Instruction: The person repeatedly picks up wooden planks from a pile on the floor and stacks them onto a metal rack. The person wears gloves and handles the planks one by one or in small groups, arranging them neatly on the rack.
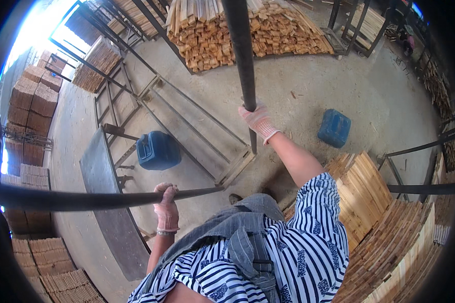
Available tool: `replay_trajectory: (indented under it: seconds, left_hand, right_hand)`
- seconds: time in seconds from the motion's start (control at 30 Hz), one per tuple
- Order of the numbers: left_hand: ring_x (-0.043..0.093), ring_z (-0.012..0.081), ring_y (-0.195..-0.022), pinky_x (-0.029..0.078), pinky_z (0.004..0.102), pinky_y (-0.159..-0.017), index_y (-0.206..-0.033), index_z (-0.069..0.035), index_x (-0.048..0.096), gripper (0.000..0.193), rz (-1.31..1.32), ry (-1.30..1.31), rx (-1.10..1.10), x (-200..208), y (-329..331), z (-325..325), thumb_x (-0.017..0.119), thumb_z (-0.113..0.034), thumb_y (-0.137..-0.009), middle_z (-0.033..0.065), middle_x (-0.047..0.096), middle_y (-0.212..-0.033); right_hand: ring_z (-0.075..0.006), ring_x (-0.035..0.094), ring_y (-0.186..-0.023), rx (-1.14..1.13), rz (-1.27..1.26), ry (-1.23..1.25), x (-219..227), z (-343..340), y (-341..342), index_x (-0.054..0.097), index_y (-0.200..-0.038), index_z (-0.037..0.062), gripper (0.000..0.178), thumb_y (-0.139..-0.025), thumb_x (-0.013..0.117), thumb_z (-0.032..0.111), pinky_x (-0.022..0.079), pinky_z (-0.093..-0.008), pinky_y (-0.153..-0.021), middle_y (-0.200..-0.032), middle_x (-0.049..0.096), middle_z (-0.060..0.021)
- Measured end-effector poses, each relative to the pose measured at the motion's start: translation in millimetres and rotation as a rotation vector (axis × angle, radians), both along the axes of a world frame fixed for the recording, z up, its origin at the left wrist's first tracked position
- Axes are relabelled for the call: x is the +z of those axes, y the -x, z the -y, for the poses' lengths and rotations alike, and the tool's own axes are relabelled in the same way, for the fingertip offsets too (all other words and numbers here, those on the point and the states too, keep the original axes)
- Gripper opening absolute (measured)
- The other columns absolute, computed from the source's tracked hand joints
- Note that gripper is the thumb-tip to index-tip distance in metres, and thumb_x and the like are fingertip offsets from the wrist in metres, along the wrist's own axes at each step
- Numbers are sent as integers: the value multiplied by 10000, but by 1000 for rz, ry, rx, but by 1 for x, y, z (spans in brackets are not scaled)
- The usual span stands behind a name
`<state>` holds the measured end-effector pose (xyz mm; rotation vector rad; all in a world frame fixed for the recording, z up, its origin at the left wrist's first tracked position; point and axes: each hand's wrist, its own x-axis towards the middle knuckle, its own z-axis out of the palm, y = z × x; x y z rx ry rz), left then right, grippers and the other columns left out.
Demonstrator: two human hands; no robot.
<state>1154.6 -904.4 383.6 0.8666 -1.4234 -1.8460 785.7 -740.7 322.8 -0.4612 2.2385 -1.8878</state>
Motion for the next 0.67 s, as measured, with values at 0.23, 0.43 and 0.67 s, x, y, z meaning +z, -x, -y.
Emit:
replay_trajectory:
  seconds: [0.23, 0.43, 0.67]
  left_hand:
    - [636, 196, -899, 522, 342, -867, -1005, -43, 619, 196, -6, 0, 11, -9, -53, -9, 689, -10, -825, 96, 662, -987]
    - [638, 194, -918, 524, 345, -889, -1016, -35, 630, 192, 123, -13, -34, -13, -73, -8, 686, 0, -837, 96, 666, -984]
    - [599, 140, -968, 479, 313, -925, -1017, -70, 690, 177, 290, 258, -323, -12, -70, 9, 756, -125, -862, 18, 671, -976]
  right_hand:
    - [-164, 631, -746, 17, -23, 1, 3, -12, -61, 635, -991, 29, 249, -835, 721, 204, 507, -329, -688, -799, 648, -66]
    - [-224, 638, -734, -9, 69, 171, -10, -5, -76, 609, -900, 49, 219, -820, 718, 221, 508, -359, -686, -784, 641, -113]
    - [-267, 651, -759, -84, 3, 153, -39, -8, -48, 650, -949, 78, 188, -834, 710, 214, 525, -368, -728, -838, 696, -57]
